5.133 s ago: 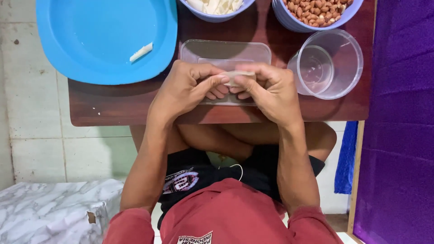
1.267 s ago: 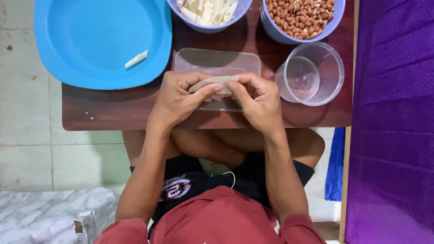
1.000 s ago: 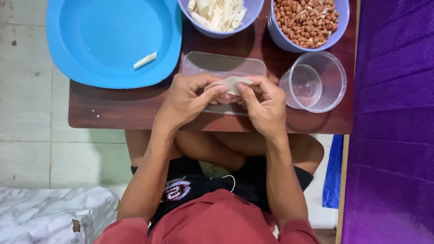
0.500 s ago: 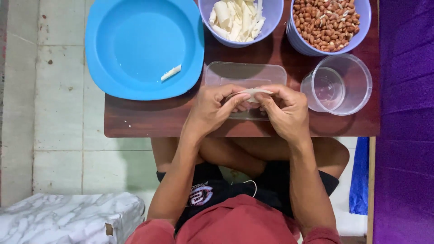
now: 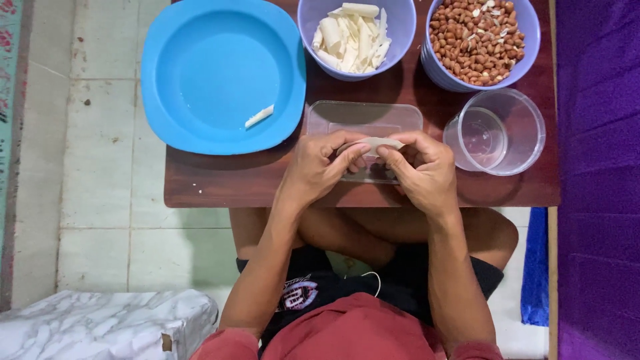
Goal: Manually wrapping small food items into thin dough wrappers to prepare snacks.
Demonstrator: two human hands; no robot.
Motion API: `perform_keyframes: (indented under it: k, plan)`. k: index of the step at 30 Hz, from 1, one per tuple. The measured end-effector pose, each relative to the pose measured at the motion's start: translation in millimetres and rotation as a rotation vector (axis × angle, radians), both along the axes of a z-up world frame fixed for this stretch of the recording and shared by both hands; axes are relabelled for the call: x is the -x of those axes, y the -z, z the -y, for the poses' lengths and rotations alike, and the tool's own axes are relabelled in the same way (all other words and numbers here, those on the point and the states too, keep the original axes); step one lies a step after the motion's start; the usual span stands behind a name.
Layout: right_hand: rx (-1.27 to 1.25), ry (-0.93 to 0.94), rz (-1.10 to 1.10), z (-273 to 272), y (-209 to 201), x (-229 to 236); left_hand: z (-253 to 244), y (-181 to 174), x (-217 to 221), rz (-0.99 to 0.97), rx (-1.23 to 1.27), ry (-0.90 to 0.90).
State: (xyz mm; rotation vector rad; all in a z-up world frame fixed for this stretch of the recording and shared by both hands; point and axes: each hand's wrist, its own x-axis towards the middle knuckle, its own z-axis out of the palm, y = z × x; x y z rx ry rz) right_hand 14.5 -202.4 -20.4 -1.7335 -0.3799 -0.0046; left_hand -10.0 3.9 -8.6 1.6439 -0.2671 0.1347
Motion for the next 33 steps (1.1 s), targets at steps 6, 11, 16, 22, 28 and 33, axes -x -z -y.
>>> perform_keyframes:
  k: [6, 11, 16, 22, 28, 33]
  plan:
    - [-0.094, -0.032, -0.001, 4.7, 13.5, -1.3, 3.8, -0.1, 0.6, 0.028, -0.04, -0.005]
    - [-0.073, -0.015, -0.002, 2.6, 17.3, -0.8, 4.6, -7.7, 4.8, 0.04, -0.047, -0.025]
    - [-0.069, -0.015, 0.004, -0.6, 8.2, 1.0, 11.6, -6.2, 4.7, 0.054, -0.077, -0.058]
    - [0.003, -0.015, 0.005, 2.4, -3.9, -1.0, 14.8, -14.2, 6.5, 0.041, -0.116, -0.066]
    - [0.073, -0.001, 0.021, 3.8, -15.3, 2.1, 16.4, -16.7, 9.9, 0.053, -0.137, -0.091]
    - [0.039, 0.01, 0.022, 2.4, -13.5, -1.3, 12.4, -11.6, 3.2, 0.001, -0.079, -0.052]
